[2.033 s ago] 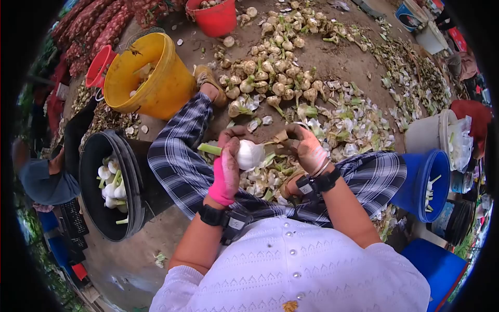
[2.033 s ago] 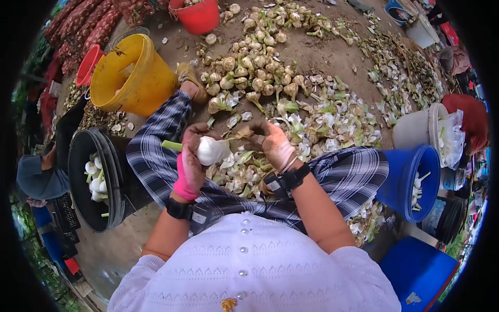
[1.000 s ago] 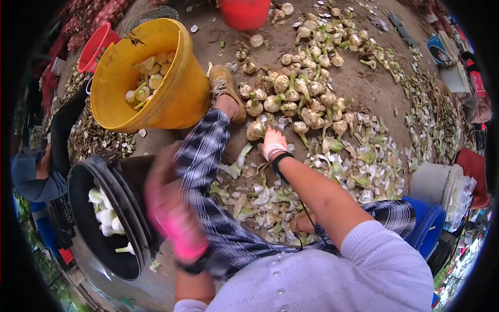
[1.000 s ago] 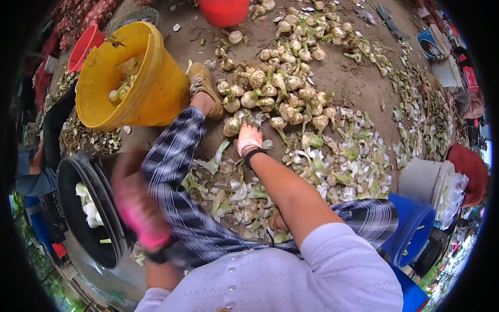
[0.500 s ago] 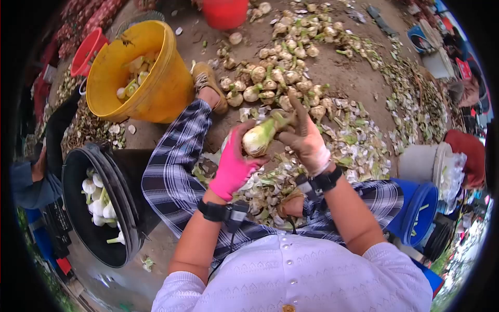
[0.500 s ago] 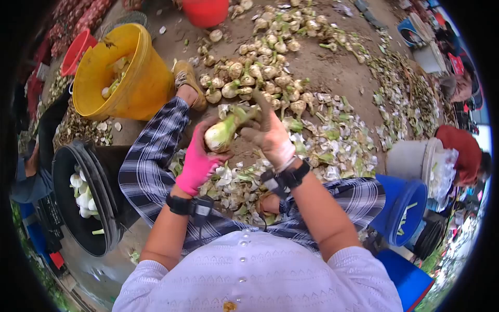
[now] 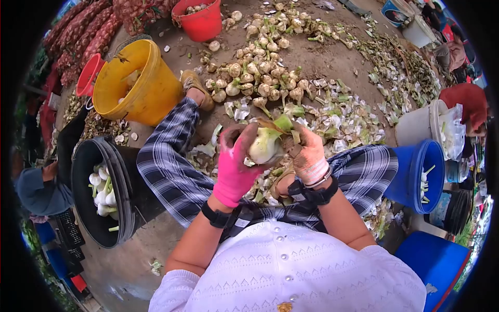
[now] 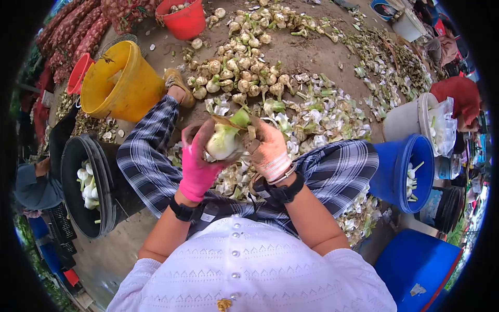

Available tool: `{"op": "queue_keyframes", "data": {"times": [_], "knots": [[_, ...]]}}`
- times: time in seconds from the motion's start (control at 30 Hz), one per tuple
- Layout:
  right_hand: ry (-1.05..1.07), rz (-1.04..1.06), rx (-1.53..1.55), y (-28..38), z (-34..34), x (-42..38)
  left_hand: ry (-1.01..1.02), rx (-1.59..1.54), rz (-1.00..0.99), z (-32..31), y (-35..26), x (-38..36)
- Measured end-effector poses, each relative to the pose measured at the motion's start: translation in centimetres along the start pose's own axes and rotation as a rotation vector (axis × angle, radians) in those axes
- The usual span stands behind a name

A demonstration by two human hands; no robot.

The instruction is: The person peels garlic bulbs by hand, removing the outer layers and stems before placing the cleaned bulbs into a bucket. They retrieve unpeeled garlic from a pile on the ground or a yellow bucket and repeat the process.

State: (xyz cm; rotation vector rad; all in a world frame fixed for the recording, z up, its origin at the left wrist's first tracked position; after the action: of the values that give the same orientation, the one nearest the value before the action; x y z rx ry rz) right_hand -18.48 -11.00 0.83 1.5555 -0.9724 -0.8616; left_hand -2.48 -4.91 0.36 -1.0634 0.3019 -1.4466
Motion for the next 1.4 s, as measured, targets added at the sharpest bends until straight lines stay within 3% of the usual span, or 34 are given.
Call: {"op": "queue_keyframes", "data": {"times": [0.07,0.1,0.13,0.2,0.23,0.33,0.4,0.5,0.53,0.6,0.63,0.67,0.73,0.77,0.8,0.87,0.9,0.93,1.0,1.03,1.07,1.13,1.17,1.2,1.27,1.3,1.33,1.4], "knots": [[-0.094,-0.05,0.08,-0.8,0.7,-0.2,0.19,-0.3,0.211,0.2,0.0,0.0],[-0.141,-0.255,0.294,0.1,0.6,0.0,0.27,-0.825,0.491,-0.2,1.0,-0.1],[-0.092,-0.151,0.523,-0.4,0.2,0.3,0.597,-1.53,0.691,0.7,1.9,0.6],[0.007,-0.302,0.618,0.3,0.3,0.6,0.324,-1.116,0.874,1.0,2.8,1.0],[0.009,-0.299,0.621,0.1,0.3,1.0,0.324,-1.111,0.872,1.4,2.4,0.8],[0.301,-0.267,0.167,0.5,-0.1,0.7,0.225,-0.818,0.586,2.0,0.4,0.1],[0.36,-0.16,-0.117,0.4,-0.6,1.0,0.236,-1.007,0.678,1.5,2.9,-0.7],[-0.063,-0.199,0.003,-3.8,2.3,4.8,0.187,-1.072,0.657,1.8,2.7,-1.7],[-0.038,-0.146,-0.411,-4.7,3.2,6.0,0.186,-1.075,0.654,2.0,2.8,-1.6],[0.173,-0.326,-0.191,-5.1,2.2,4.7,0.128,-1.151,0.595,2.7,3.0,-0.9],[0.269,-0.444,0.376,-4.9,0.5,3.4,0.05,-1.181,0.562,2.9,3.2,-0.6],[0.314,-0.505,0.636,-2.6,-1.7,2.1,0.053,-1.18,0.578,2.8,3.4,-0.5],[0.251,-0.503,0.359,-4.0,-3.3,2.1,-0.026,-0.156,0.158,2.5,4.2,0.6],[0.194,-0.339,0.144,-4.2,-3.7,2.4,-0.053,0.199,0.062,2.1,5.4,0.1],[0.192,-0.336,0.146,-4.1,-3.6,2.6,-0.052,0.201,0.059,1.6,6.0,-0.2],[0.084,-0.361,0.17,-3.9,-3.0,2.5,0.006,-0.583,0.7,0.4,7.2,-1.9],[-0.036,-0.331,0.342,-4.5,-2.5,2.9,0.084,-0.816,0.848,0.7,5.7,-1.7],[-0.165,-0.411,0.396,-5.2,-1.5,3.4,0.079,-0.819,0.845,0.8,5.8,-1.9],[-0.026,-0.509,0.521,-5.0,-0.8,2.6,-0.004,-1.091,0.892,1.1,6.1,-2.1],[0.145,-0.51,0.585,-4.6,-1.6,2.0,-0.029,-1.194,0.905,1.1,6.2,-2.2],[0.212,-0.413,0.498,-4.5,-2.5,1.2,0.001,-1.166,0.918,1.0,6.0,-2.2],[0.195,0.026,-0.178,-4.6,-4.5,1.3,-0.037,-1.091,0.844,0.0,5.7,-2.2],[0.054,-0.025,-0.263,-4.5,-4.8,1.4,-0.066,-1.091,0.846,-0.3,5.4,-2.3],[0.051,-0.027,-0.26,-4.2,-4.7,1.4,-0.063,-1.089,0.848,-0.3,5.1,-2.1],[-0.007,-0.013,-0.66,-3.3,-4.3,1.5,-0.109,-0.589,0.738,-0.1,4.6,-1.7],[-0.006,0.069,-0.707,-2.8,-4.6,1.4,-0.146,-0.474,0.611,-0.1,4.2,-1.6],[-0.005,0.067,-0.708,-2.5,-4.9,1.4,-0.145,-0.475,0.614,0.0,4.2,-1.5],[0.039,0.056,-0.844,-2.3,-5.2,1.2,-0.095,0.123,0.321,0.3,3.7,-1.2]]}}
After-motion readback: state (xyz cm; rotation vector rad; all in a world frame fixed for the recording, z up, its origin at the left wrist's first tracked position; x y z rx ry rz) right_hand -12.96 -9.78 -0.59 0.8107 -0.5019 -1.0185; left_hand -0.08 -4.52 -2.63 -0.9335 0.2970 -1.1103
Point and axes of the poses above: each hand's wrist, its own x-axis towards the middle knuckle, its own z-axis out of the back of the hand, y = z × x, the point moved 1 cm from there along x, towards the middle knuckle, and after that the axes turned 6 degrees about x, right-handed, at the moved point
